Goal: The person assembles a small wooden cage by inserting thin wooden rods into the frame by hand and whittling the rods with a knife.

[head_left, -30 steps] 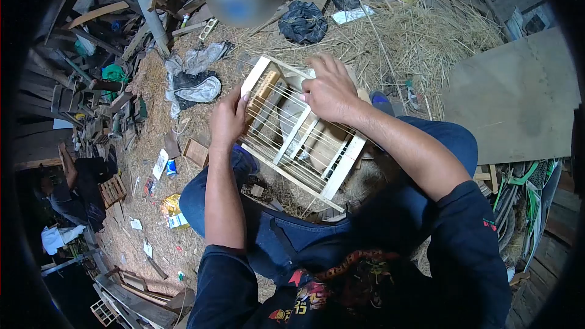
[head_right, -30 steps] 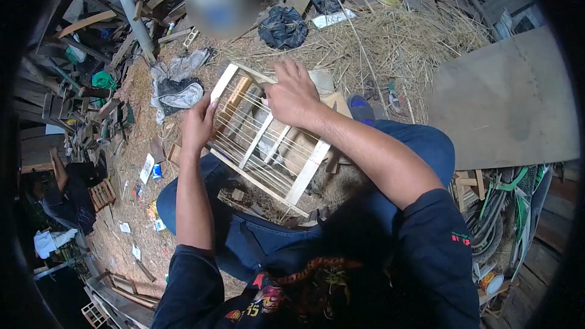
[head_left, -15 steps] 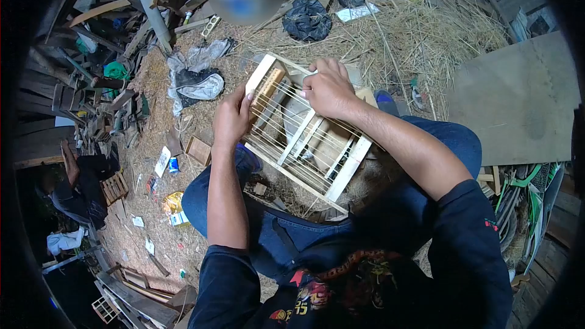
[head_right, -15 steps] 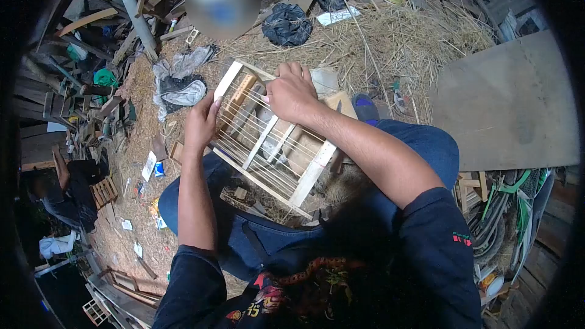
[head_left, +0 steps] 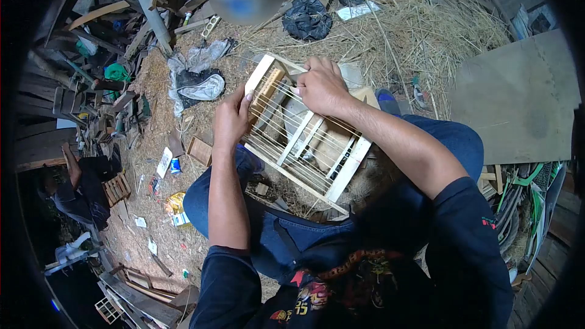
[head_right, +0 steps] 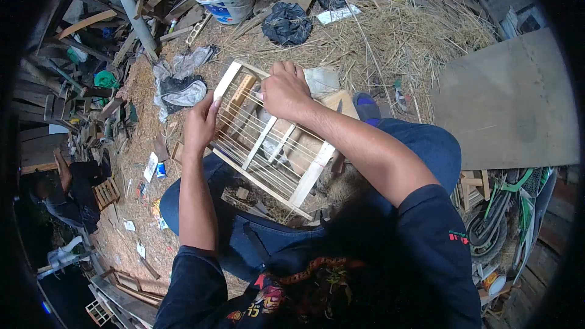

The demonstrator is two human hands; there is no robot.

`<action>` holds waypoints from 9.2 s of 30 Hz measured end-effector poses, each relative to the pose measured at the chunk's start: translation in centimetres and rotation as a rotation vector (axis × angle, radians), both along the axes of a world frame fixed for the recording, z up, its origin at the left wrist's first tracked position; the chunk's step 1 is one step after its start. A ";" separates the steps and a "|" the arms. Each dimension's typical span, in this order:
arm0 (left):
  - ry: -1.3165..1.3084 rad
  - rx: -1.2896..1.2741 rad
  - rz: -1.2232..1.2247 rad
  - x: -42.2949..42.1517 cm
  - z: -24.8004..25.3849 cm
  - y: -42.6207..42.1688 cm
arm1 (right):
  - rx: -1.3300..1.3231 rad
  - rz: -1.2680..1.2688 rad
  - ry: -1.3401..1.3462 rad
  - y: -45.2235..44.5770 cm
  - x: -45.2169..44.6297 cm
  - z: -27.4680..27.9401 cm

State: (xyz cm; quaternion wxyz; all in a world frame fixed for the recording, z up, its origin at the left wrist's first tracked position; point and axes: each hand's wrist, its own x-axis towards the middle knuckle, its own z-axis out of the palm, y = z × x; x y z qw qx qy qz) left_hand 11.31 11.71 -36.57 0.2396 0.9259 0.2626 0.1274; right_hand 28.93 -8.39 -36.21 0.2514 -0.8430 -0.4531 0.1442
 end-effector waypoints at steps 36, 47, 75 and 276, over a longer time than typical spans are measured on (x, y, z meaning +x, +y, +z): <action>0.070 -0.059 0.011 0.7 0.5 -0.2 | -0.031 -0.042 0.138 2.0 0.5 0.4; 0.048 -0.023 0.029 0.4 -0.4 0.1 | -0.032 -0.042 0.151 1.9 0.4 0.6; 0.026 -0.030 0.018 0.5 -0.6 0.2 | -0.031 -0.044 0.161 1.8 0.4 0.5; -0.432 -1.200 0.182 -4.5 1.8 -15.1 | -0.455 -0.525 0.547 -11.2 6.2 -20.3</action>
